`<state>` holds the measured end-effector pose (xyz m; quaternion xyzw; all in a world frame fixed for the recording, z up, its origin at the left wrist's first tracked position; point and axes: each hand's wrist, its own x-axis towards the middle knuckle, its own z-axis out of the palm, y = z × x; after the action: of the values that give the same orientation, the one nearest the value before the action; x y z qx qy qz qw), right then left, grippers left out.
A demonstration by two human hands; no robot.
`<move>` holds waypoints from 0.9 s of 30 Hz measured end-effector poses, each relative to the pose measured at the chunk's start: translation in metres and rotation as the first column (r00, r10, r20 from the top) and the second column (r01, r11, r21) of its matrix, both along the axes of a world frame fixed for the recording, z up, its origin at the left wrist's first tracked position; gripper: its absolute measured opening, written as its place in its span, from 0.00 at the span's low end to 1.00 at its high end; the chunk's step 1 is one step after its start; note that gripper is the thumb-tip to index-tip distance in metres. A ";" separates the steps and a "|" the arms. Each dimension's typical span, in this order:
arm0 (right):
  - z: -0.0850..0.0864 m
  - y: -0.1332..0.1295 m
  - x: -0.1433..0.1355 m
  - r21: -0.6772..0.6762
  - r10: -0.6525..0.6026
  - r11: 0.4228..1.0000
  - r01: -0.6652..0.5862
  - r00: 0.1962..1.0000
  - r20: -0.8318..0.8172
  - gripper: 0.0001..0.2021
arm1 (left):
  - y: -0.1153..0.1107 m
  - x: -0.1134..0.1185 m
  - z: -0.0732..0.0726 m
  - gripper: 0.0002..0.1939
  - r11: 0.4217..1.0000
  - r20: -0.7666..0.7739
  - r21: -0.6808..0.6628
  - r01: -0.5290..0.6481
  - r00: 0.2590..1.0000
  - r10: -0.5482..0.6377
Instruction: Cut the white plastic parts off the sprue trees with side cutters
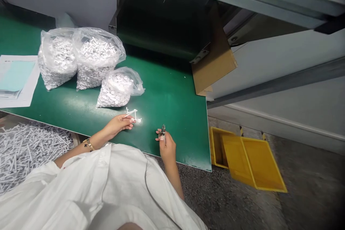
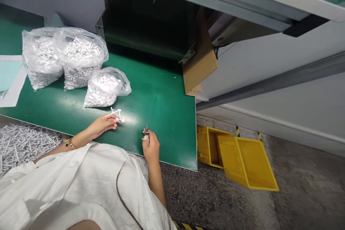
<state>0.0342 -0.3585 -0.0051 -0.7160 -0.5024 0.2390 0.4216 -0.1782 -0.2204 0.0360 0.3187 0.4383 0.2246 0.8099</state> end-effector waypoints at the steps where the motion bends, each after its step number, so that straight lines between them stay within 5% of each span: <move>1: 0.001 -0.002 0.001 0.011 0.025 1.000 -0.025 1.000 -0.017 0.19 | -0.001 0.000 0.003 0.18 1.000 -0.002 0.003 -0.002 1.000 0.002; 5: 0.001 -0.004 0.003 0.049 0.094 0.995 -0.092 0.995 -0.035 0.19 | -0.003 0.004 0.011 0.18 1.000 -0.005 0.020 -0.011 1.000 0.011; 9: 0.003 0.003 -0.005 0.053 0.044 0.997 -0.055 0.982 0.184 0.18 | -0.005 0.007 0.015 0.18 0.999 0.012 0.035 0.001 1.000 -0.002; 14: 0.026 0.015 -0.031 0.038 0.043 0.998 -0.058 0.944 0.326 0.12 | -0.010 0.007 0.031 0.17 0.991 -0.034 0.134 0.026 0.999 -0.021; 27: 0.048 0.019 -0.048 0.030 0.062 0.997 -0.071 0.971 0.229 0.10 | -0.012 0.003 0.035 0.16 0.968 -0.080 0.237 0.079 0.995 -0.062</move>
<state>-0.0134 -0.3396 0.0430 -0.7133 -0.5758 0.1596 0.3663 -0.1747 -0.2327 0.0711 0.4374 0.4252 0.2353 0.7566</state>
